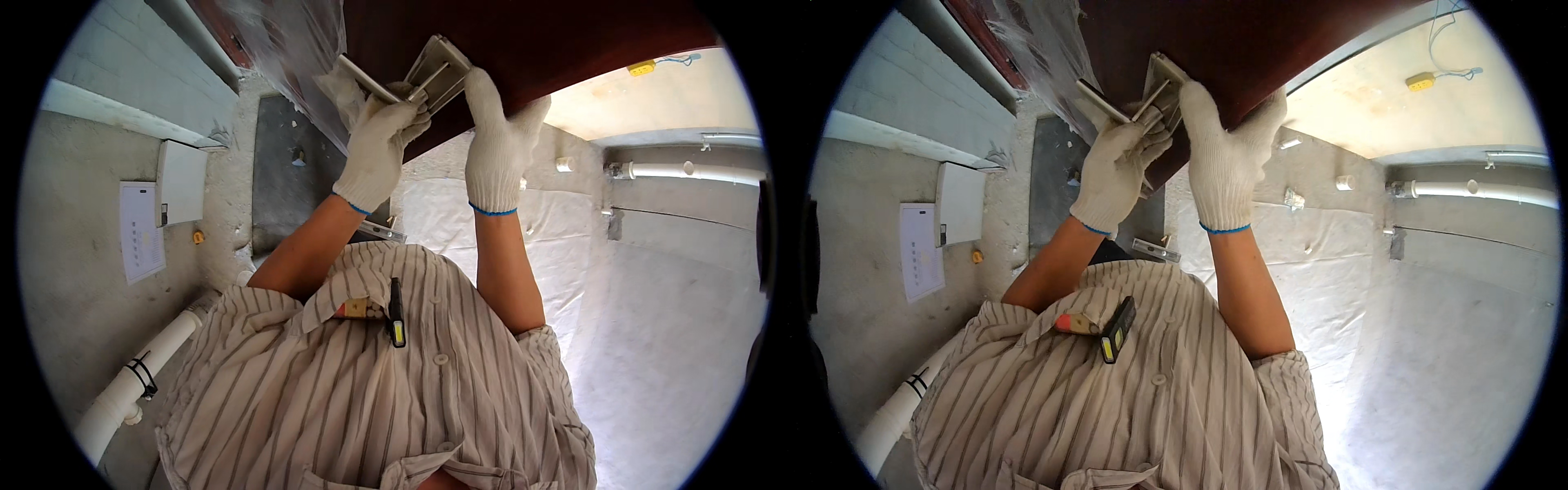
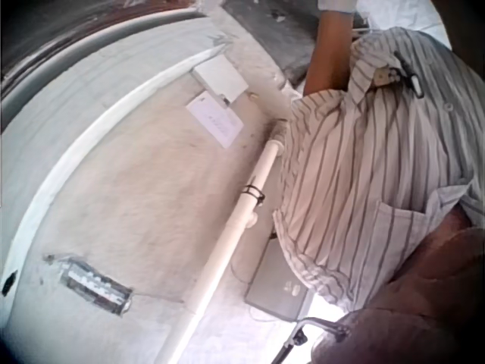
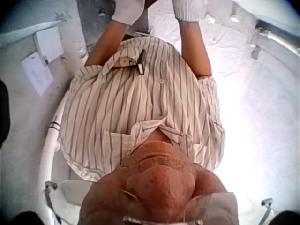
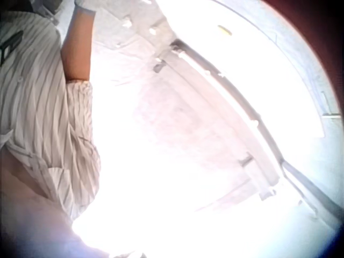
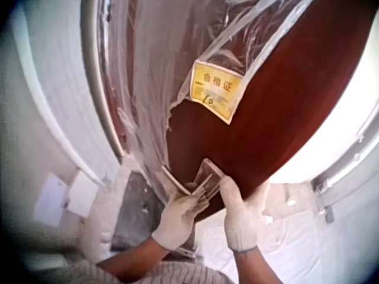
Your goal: The person installs a door lock mechanism into a wooden door. They align the metal latch plate with the door edge, insert the lock body into the cutout, and secure the assembly using a screwdriver. The person also uses pliers to manipulate a small component and a tape measure to verify dimensions.
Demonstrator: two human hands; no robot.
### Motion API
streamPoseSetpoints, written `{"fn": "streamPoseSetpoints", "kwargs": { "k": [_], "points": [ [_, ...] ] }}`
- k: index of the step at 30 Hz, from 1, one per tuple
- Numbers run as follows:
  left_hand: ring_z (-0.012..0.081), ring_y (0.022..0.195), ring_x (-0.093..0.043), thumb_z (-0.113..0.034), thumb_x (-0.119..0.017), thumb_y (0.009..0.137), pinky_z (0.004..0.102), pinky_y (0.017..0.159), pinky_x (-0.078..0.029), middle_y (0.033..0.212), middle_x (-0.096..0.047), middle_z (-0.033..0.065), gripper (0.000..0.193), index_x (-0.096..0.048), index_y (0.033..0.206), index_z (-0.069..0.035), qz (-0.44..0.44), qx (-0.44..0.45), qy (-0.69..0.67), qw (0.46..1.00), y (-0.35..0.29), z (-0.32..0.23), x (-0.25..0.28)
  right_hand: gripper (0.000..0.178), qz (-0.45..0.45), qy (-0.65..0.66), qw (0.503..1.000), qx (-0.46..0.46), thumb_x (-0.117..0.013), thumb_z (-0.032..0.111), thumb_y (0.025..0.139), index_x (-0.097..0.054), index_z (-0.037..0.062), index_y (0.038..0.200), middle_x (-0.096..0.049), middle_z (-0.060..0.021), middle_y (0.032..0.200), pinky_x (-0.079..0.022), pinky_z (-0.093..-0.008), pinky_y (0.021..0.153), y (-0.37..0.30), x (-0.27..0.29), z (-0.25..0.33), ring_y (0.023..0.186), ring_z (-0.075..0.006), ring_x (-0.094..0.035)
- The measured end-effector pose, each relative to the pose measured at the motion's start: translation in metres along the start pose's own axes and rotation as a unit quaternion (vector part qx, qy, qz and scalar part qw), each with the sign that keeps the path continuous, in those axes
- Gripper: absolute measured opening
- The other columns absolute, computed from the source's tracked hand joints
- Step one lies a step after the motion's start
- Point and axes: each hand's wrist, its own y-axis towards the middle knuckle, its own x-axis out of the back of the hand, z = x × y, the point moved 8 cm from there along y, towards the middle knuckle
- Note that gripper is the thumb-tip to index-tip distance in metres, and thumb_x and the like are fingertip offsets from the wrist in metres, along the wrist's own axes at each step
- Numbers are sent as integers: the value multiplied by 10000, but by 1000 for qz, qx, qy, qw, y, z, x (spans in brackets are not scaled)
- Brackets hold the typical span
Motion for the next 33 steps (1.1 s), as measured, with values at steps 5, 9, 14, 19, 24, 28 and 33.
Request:
{"fn": "streamPoseSetpoints", "kwargs": {
  "k": [5, 9, 14, 19, 24, 28, 33],
  "points": [
    [271, 1224, -605, -141, -455, 1053, 461, 1117, -459, 1335, -612, 133, 342, -502, 1368, -16, 38, 13, -1, 999, 5, 0, -1, 908, 54, -39, 993, 102, -877, 200, 793, -356, -49, 1494, -536, -196, 1390, -426, -395, 1109, -1, 5, -19, 1265, -277, -535],
    [244, 1155, -633, -105, -477, 1048, 395, 1034, -503, 1263, -643, 125, 279, -562, 1293, -2, 23, -40, 50, 998, -2, -12, -2, 1164, 82, -48, 982, 162, -930, 211, 687, -234, -35, 1587, -466, -231, 1486, -425, -425, 1133, -13, -3, -25, 1342, -317, -513],
    [177, 1116, -646, -147, -507, 1060, 336, 999, -517, 1226, -660, 105, 275, -568, 1282, 2, 79, -86, 132, 984, 4, -8, 11, 1297, 9, -91, 978, 185, -959, 176, 611, -161, -76, 1601, -454, -247, 1464, -419, -427, 1142, -28, -13, -20, 1352, -341, -490],
    [168, 1093, -639, -141, -492, 1050, 330, 963, -520, 1192, -654, 95, 296, -564, 1299, 3, 78, -59, 108, 989, 3, -14, 4, 1322, 2, -96, 978, 184, -970, 174, 593, -142, -79, 1591, -451, -249, 1448, -433, -429, 1132, -29, -16, -12, 1330, -348, -504],
    [157, 1045, -643, -162, -513, 1040, 309, 869, -528, 1187, -656, 91, 319, -563, 1317, -12, 82, -26, 125, 988, 5, -10, 9, 1297, 19, -53, 987, 151, -970, 179, 592, -162, -59, 1578, -467, -232, 1423, -485, -433, 1076, -25, -17, -19, 1286, -346, -540],
    [153, 1008, -651, -175, -529, 1038, 295, 821, -527, 1186, -662, 89, 332, -561, 1328, -16, 32, 27, 82, 996, 1, -12, 4, 1298, -14, -70, 984, 161, -978, 202, 593, -173, -52, 1579, -469, -226, 1426, -491, -435, 1066, -25, -16, -20, 1287, -349, -541],
    [167, 1038, -659, -151, -534, 1052, 313, 865, -541, 1182, -666, 98, 305, -565, 1317, -4, 62, 28, 73, 995, 6, -9, 9, 1292, -55, -130, 970, 196, -987, 241, 615, -189, -59, 1585, -455, -245, 1452, -458, -428, 1098, -31, -14, -18, 1319, -352, -517]
  ]
}}
